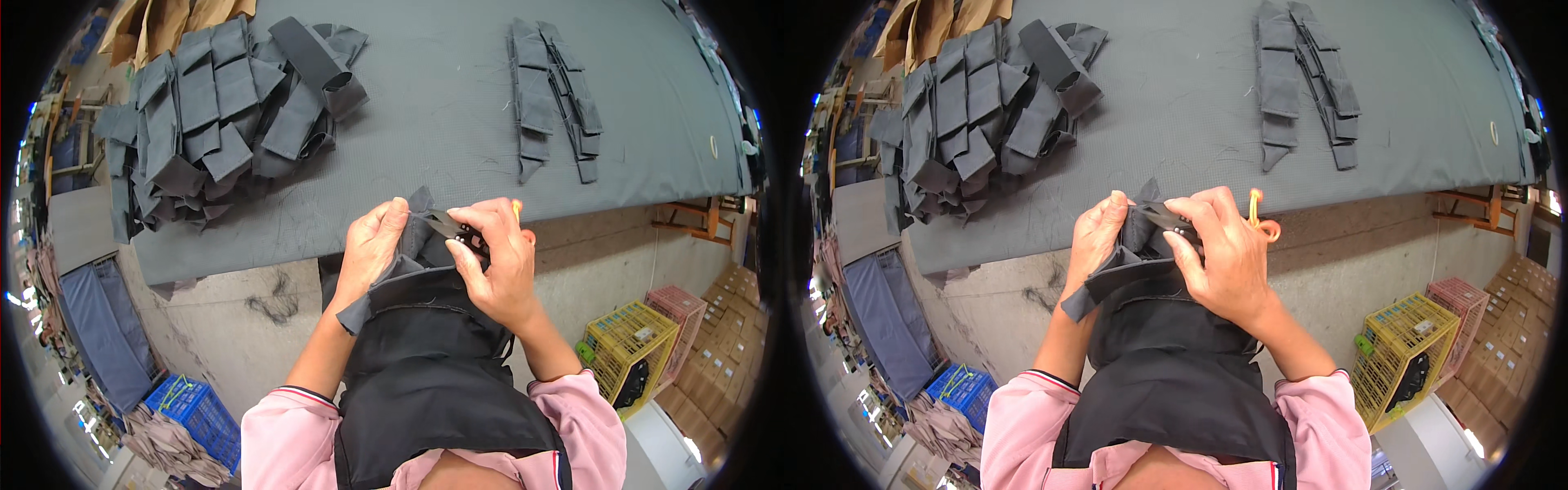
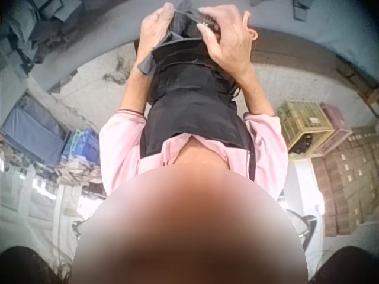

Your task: Manually trimming excess threads from sewn fabric components using small snips.

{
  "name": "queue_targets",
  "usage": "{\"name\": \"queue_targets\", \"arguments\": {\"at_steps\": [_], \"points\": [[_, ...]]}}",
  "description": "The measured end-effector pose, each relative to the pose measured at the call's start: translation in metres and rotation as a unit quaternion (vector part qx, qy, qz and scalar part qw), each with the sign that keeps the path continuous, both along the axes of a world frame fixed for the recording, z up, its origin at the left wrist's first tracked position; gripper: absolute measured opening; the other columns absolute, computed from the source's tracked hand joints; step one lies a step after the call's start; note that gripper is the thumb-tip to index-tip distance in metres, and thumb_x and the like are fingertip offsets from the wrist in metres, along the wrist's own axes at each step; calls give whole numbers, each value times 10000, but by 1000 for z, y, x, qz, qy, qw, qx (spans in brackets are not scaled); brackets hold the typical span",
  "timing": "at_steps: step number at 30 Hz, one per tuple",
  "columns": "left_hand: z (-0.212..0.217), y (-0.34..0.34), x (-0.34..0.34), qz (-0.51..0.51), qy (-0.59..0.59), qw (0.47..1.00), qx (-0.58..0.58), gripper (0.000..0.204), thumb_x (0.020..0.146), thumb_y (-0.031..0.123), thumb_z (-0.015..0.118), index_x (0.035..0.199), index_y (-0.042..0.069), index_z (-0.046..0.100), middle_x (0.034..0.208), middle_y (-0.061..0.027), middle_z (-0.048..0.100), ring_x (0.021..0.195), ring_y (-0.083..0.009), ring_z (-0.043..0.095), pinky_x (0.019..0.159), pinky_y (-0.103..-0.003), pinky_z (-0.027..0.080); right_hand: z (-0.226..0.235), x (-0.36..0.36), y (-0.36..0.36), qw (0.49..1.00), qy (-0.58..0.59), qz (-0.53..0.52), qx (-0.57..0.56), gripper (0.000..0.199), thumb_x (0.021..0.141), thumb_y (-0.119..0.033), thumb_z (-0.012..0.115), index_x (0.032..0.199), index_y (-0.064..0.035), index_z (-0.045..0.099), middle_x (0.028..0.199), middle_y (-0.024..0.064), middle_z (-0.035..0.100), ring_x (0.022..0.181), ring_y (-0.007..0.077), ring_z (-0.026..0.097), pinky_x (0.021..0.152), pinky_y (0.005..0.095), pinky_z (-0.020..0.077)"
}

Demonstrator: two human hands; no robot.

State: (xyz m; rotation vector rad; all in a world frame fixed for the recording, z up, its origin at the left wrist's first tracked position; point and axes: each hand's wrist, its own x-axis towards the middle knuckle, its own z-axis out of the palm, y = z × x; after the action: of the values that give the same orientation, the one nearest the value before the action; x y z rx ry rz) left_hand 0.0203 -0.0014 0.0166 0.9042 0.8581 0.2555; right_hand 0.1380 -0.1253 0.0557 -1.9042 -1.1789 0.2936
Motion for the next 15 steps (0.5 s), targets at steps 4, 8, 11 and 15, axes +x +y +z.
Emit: {"name": "queue_targets", "arguments": {"at_steps": [4, 8, 11, 15], "points": [[8, 3, -2, -59, 13, 998, -3, 365, 960, 358, 516, 846, 19, 591, 745, 71, 481, 685, -28, 396, 610, -184, 354, 4, 9, 0, 997, -67, 28, -4, 331, 702, -29, 688, 1019, -61, 596, 870, 75, 529, 643, 213, 564, 563, 316, 452], [12, 2, -2, -59, 33, 998, -21, 370, 961, 361, 512, 847, 16, 583, 754, 64, 489, 694, -32, 401, 623, -190, 368, 5, 7, -3, 999, -29, 26, -25, 312, 693, -17, 687, 992, -55, 606, 851, 74, 527, 645, 218, 564, 562, 319, 455], [15, -1, -1, -44, 47, 998, -7, 379, 961, 367, 509, 840, 13, 576, 756, 62, 493, 695, -34, 402, 622, -187, 364, 5, 11, -1, 998, -16, 50, -26, 300, 683, -12, 690, 971, -46, 612, 816, 74, 520, 641, 220, 565, 553, 316, 458], [16, -2, 0, -57, 47, 997, 29, 384, 964, 368, 503, 819, 18, 567, 742, 67, 478, 685, -33, 391, 606, -193, 353, 6, 11, 1, 996, -54, 72, -25, 300, 671, -27, 697, 960, -34, 616, 785, 69, 512, 623, 210, 564, 530, 310, 451]]}}
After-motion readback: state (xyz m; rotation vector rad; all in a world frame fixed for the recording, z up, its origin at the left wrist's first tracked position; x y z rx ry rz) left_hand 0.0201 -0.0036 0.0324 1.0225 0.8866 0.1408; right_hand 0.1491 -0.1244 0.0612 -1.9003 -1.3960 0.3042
